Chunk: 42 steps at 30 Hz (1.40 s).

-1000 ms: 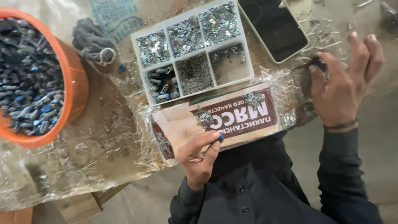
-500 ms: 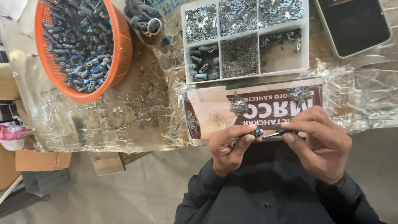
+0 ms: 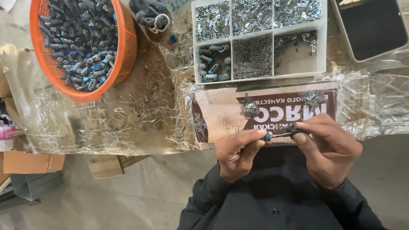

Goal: The person sits at a workbench and assembles small metal fittings by hand, picking components from a compartment box and an orange basket, fitting the parts together in their hands, and placing finished assemblies into the box compartments.

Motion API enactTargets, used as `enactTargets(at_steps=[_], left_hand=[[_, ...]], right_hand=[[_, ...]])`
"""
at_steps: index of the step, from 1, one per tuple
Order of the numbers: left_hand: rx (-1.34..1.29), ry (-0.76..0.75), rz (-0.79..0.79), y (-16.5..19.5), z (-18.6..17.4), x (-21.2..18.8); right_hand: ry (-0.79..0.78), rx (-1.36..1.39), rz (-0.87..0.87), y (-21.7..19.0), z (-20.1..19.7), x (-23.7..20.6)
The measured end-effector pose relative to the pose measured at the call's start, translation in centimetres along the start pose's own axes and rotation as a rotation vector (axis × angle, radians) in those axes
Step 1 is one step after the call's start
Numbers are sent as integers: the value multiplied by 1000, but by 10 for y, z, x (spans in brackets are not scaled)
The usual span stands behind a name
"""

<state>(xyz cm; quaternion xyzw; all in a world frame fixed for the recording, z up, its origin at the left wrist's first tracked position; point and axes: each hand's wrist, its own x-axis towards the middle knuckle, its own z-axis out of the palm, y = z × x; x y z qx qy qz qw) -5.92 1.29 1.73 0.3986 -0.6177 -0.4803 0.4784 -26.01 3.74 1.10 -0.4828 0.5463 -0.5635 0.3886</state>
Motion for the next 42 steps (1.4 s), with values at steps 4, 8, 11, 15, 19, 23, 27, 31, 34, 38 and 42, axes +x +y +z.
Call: enactTargets(at_steps=[4, 8, 11, 15, 19, 23, 27, 31, 34, 38, 42], left_hand=[[125, 8, 38, 3, 0, 1], [164, 25, 50, 3, 3, -2], [155, 35, 49, 0, 2, -5], [-4, 40, 6, -8, -6, -6], [-299, 209, -104, -8, -27, -4], [-317, 154, -156, -3, -36, 0], [-233, 99, -115, -3, -30, 4], [-208, 80, -73, 1, -28, 1], [-96, 94, -8, 2, -26, -1], [112, 167, 142, 2, -25, 1], [181, 169, 174, 4, -26, 2]], right_hand=[[-35, -111, -20, -4, 1, 5], [-70, -145, 0, -8, 10, 6], [-92, -146, -23, -6, 11, 5], [-147, -137, -70, 7, 2, 3], [245, 21, -18, 19, -18, 1], [189, 51, -118, 22, -26, 1], [134, -77, -367, 20, -6, 4], [10, 318, -239, 14, 11, 14], [-117, 640, -26, 11, 22, 13], [-97, 344, -44, 11, 32, -1], [-81, 241, -50, 15, 32, -6]])
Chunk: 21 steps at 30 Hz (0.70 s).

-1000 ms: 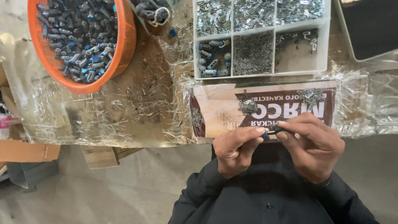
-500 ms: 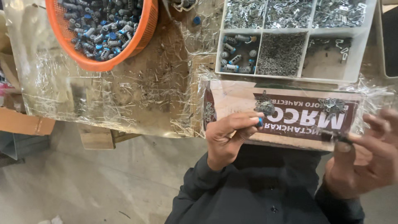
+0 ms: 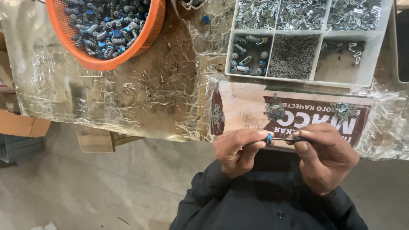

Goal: The person sits at a workbench and assembles small metal fittings by hand, picking components from a compartment box and an orange basket, fitting the parts together in their hands, and placing finished assemblies into the box compartments.

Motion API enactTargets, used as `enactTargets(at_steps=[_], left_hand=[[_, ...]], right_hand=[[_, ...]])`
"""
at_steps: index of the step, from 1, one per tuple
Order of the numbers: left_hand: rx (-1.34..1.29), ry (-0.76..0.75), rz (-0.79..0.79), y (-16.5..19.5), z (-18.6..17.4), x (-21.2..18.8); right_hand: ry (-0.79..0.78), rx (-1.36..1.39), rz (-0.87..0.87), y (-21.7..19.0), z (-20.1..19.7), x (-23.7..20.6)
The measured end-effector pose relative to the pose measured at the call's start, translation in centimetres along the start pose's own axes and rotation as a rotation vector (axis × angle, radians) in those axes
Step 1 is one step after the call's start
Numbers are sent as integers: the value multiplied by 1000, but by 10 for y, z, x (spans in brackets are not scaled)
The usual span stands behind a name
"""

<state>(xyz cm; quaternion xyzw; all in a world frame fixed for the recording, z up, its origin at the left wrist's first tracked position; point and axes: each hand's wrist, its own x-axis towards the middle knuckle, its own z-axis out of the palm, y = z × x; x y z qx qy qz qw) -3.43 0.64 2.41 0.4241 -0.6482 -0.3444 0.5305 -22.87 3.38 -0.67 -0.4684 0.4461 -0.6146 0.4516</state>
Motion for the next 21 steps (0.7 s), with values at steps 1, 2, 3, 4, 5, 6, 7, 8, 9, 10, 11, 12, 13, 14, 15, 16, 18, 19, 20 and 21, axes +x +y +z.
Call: enactTargets(at_steps=[1, 2, 3, 4, 5, 6, 7, 8, 9, 10, 11, 12, 13, 14, 15, 16, 18, 19, 20, 21], left_hand=[[3, -1, 5, 0, 0, 0], [6, -3, 9, 1, 0, 0], [22, -3, 12, 1, 1, 0], [38, -4, 17, 1, 2, 0], [53, -4, 21, 1, 3, 0], [59, -23, 25, 1, 6, -1], [64, -42, 28, 1, 10, -1], [68, -61, 31, 1, 12, -2], [63, -64, 18, 0, 11, -2], [59, -68, 9, -1, 10, -1], [56, -72, -5, -2, 8, -1], [17, -53, -34, -2, 8, -1], [-20, -30, -56, -4, 8, 0], [-56, -5, -77, -5, 9, 2], [-168, 8, -150, -6, 9, 2], [-280, 21, -224, -6, 10, 2], [-289, -6, -251, -7, 10, 2], [-188, -46, -204, -7, 9, 2], [-88, -87, -157, -8, 9, 1], [-56, -98, -138, -10, 9, 0]], right_hand=[[-5, -12, 11, 0, -2, 1], [-9, -24, 21, -1, -4, 3], [-17, -34, 47, -2, -6, 5], [-32, -52, 52, -3, -7, 8], [-46, -69, 56, -4, -8, 11], [-69, -94, 39, -4, -7, 14], [-91, -118, 24, -5, -5, 16], [-90, -123, 46, -6, -3, 16], [-89, -128, 66, -7, 1, 15], [-87, -132, 81, -9, 5, 15], [-108, -123, 79, -10, 6, 17], [-128, -115, 80, -11, 7, 20], [-151, -105, 75, -12, 7, 24], [-161, -168, 47, -13, 7, 27], [-168, -231, 21, -15, 6, 30], [-173, -294, -4, -16, 6, 33], [-183, -199, 77, -20, 4, 36], [-186, -152, 119, -21, 4, 36], [-181, -104, 190, -22, 4, 36], [-174, -57, 260, -22, 3, 36]])
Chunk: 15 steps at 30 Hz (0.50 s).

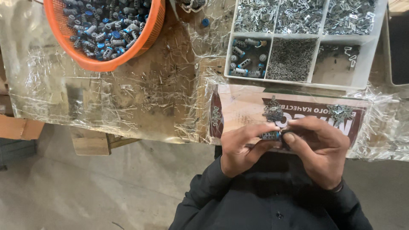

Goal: The person sits at a workbench and assembles small metal fittings by hand, picking components from a compartment box and an orange basket, fitting the parts together in their hands, and placing finished assemblies into the box compartments.

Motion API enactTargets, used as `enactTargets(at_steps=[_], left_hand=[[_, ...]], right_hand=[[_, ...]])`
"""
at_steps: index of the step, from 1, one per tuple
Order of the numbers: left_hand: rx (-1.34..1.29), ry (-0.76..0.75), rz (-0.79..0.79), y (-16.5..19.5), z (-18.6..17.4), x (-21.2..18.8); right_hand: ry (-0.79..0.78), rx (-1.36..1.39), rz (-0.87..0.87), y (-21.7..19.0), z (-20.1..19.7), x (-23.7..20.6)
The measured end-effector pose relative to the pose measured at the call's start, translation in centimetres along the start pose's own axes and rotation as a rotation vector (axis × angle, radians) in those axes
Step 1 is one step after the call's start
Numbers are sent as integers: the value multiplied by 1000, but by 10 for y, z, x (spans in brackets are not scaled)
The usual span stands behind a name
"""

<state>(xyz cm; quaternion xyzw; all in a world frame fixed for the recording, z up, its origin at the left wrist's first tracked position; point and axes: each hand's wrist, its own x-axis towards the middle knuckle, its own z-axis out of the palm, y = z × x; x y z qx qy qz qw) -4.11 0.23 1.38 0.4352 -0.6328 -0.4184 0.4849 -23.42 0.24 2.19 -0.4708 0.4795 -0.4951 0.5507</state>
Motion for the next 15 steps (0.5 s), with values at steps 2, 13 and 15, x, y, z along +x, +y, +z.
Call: enactTargets(at_steps=[2, 13, 15], left_hand=[[66, -24, 41, -4, -1, -2], [-109, 380, -36, -30, -22, -22], [-13, 501, -34, -34, -33, -21]], right_hand=[[-62, -26, 78, -1, -6, 3], [131, -61, -325, -25, -61, 82], [113, -8, -384, -29, -56, 74]])
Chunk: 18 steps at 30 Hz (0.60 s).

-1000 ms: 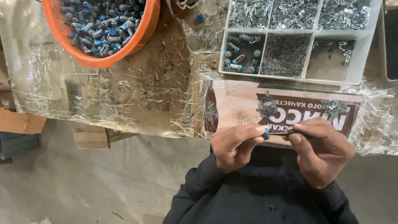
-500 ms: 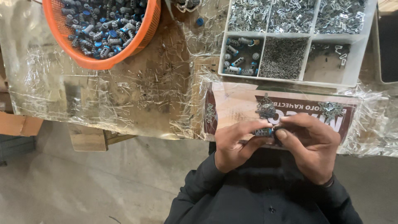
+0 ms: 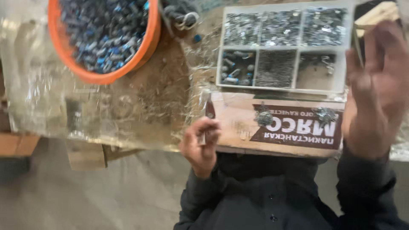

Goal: The person sits at a workbench and assembles small metal fittings by hand, picking components from a compartment box and an orange basket, fitting the parts together in their hands, and placing finished assemblies into the box compartments.

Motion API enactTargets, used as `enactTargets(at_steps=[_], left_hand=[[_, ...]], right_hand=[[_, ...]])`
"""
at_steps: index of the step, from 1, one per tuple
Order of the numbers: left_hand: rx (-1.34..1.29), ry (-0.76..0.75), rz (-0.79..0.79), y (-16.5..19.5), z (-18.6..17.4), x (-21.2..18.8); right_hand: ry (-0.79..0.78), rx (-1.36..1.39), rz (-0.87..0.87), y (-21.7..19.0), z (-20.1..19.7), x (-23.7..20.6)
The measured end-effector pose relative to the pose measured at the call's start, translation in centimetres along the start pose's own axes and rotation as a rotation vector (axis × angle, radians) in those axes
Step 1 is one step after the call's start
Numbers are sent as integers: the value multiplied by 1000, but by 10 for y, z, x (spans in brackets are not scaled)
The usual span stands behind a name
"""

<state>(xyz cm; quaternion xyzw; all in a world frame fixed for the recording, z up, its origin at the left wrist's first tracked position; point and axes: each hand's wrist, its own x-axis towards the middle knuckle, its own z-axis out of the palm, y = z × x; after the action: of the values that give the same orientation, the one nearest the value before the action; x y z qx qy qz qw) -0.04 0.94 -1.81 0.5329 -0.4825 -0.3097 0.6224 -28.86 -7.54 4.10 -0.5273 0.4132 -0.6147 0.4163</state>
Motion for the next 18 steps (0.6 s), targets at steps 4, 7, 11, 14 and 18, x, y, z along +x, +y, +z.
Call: enactTargets(at_steps=[4, 7, 11, 14, 18], left_hand=[[132, 169, 1, -1, -24, 7], [346, 259, 13, 4, -44, 6], [610, 250, 22, 11, -58, -7], [909, 146, 23, 8, -53, -20], [919, -30, 12, -2, -34, -35]], right_hand=[[-92, 49, 145, -12, 13, -39], [-190, 40, 294, -13, 19, -62], [-261, 32, 307, -2, 33, -87], [-290, 51, 317, 4, 39, -98], [-345, -64, 403, 3, 40, -104]])
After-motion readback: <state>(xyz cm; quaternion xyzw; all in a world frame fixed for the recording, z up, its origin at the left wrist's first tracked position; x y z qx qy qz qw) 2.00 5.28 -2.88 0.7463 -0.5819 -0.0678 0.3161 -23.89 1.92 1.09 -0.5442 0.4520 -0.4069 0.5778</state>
